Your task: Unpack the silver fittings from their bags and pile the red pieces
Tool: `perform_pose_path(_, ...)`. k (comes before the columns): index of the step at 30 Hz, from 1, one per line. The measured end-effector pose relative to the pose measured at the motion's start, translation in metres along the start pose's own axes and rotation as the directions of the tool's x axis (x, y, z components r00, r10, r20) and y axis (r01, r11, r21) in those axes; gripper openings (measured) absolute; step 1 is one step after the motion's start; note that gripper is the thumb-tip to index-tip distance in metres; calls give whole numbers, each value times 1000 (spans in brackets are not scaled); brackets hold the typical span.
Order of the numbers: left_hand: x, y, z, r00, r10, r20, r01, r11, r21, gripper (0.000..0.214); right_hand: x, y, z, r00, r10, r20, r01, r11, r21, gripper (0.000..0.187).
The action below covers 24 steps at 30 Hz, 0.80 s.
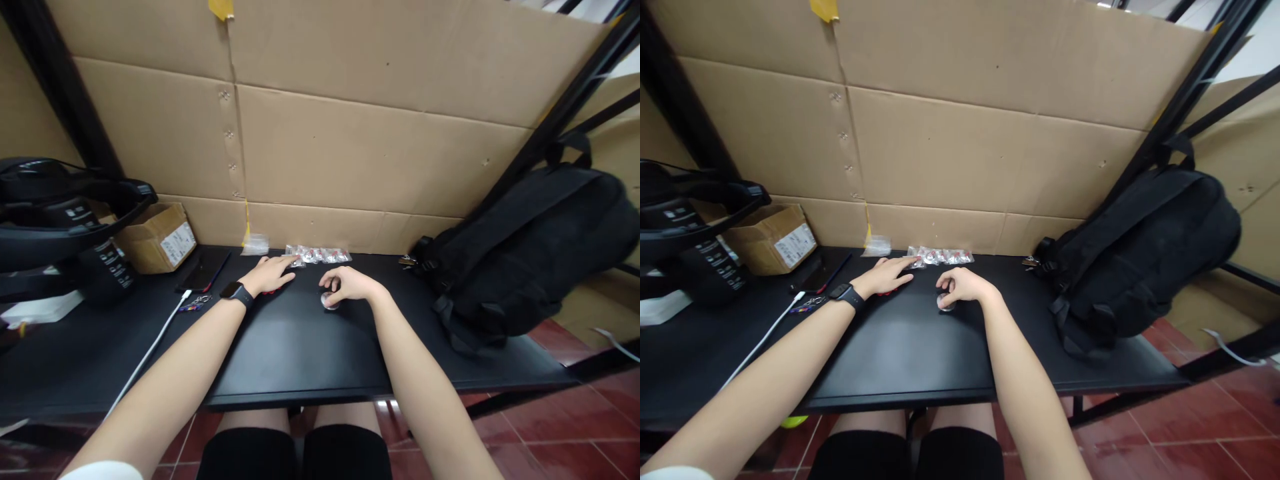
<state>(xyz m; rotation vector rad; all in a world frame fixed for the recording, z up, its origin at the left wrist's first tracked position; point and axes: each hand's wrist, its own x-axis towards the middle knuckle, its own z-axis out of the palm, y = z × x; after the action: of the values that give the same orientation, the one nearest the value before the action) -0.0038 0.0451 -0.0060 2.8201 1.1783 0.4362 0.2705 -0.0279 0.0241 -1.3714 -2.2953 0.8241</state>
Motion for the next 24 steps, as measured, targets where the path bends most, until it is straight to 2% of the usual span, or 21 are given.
perform_pose_path(3, 0, 2, -5, 1000, 19, -11, -19, 1000, -14, 52, 5, 2, 3, 990, -27, -141, 24, 999, -25, 40)
perform_pose_path(5, 0, 7, -7, 997, 72, -13, -72, 996, -53, 46, 10, 3, 8, 963, -95, -253, 76, 994, -82, 33)
perform_pose_path(7, -1, 15, -8, 993, 120, -16, -121, 988, -96, 45, 15, 3, 15, 929, -175, -327, 134, 981, -142, 36)
perform_pose_path(9, 0, 25, -7, 989, 147, -20, -149, 980, -134, 47, 20, 3, 21, 909, -238, -342, 184, 966, -182, 43)
perform_pose_path(11, 0, 33, -6, 985, 171, -24, -173, 970, -168, 48, 24, 3, 25, 909, -266, -322, 205, 956, -211, 41)
perform_pose_path(14, -1, 42, -6, 978, 203, -41, -207, 962, -181, 47, 28, 5, 27, 928, -234, -289, 174, 960, -220, 26)
perform_pose_path(17, -3, 45, -8, 972, 220, -86, -231, 961, -152, 45, 30, 8, 26, 930, -175, -325, 109, 971, -211, 17)
perform_pose_path(21, -4, 50, -9, 964, 228, -137, -236, 970, -50, 38, 33, 12, 23, 865, -94, -492, 15, 987, -162, 20)
perform_pose_path(24, -5, 55, -7, 977, 194, -84, -191, 981, 41, 34, 34, 17, 20, 833, -60, -550, 16, 996, -86, 21)
